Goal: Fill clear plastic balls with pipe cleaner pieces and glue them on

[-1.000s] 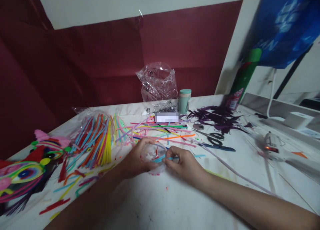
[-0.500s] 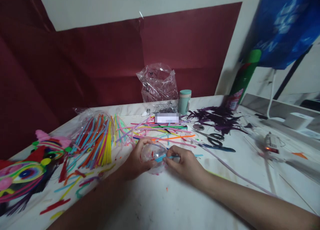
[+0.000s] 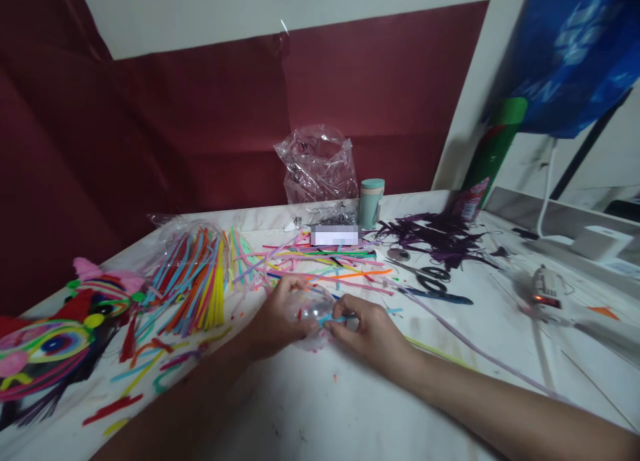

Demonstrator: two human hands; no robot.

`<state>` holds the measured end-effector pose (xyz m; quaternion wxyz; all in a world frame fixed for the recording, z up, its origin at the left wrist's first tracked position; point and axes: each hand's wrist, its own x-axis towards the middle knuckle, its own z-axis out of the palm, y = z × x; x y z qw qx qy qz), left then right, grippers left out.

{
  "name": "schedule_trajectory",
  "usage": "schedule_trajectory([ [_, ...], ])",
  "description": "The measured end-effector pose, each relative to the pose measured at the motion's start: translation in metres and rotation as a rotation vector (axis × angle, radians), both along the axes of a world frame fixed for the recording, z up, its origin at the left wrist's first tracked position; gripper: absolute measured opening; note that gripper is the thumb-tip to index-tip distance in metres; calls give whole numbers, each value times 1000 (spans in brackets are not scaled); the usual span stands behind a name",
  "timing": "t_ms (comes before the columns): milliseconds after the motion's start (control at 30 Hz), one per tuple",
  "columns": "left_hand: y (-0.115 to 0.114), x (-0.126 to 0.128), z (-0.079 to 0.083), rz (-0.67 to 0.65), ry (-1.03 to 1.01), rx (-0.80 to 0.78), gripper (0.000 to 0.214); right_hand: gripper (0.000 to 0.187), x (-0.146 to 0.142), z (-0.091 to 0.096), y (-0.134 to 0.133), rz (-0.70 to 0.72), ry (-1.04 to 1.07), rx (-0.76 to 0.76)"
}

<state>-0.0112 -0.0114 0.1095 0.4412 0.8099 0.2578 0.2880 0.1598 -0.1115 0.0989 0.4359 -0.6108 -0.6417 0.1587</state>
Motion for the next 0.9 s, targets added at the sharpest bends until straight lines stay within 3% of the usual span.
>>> schedule_trajectory([
  [333,14,-9,-6,-108,-33,-47,58,6,4,-3,3,22,57,-25],
  [533,13,-11,5,-193,-22,-110,61,7,4,-5,3,30,68,-38],
  [733,-4,-8,13,-19,185,-162,66,7,1,-2,2,23,52,-52],
  [900,-4,-4,3,-5,70,-121,65,9,0,-1,1,15,76,-40],
])
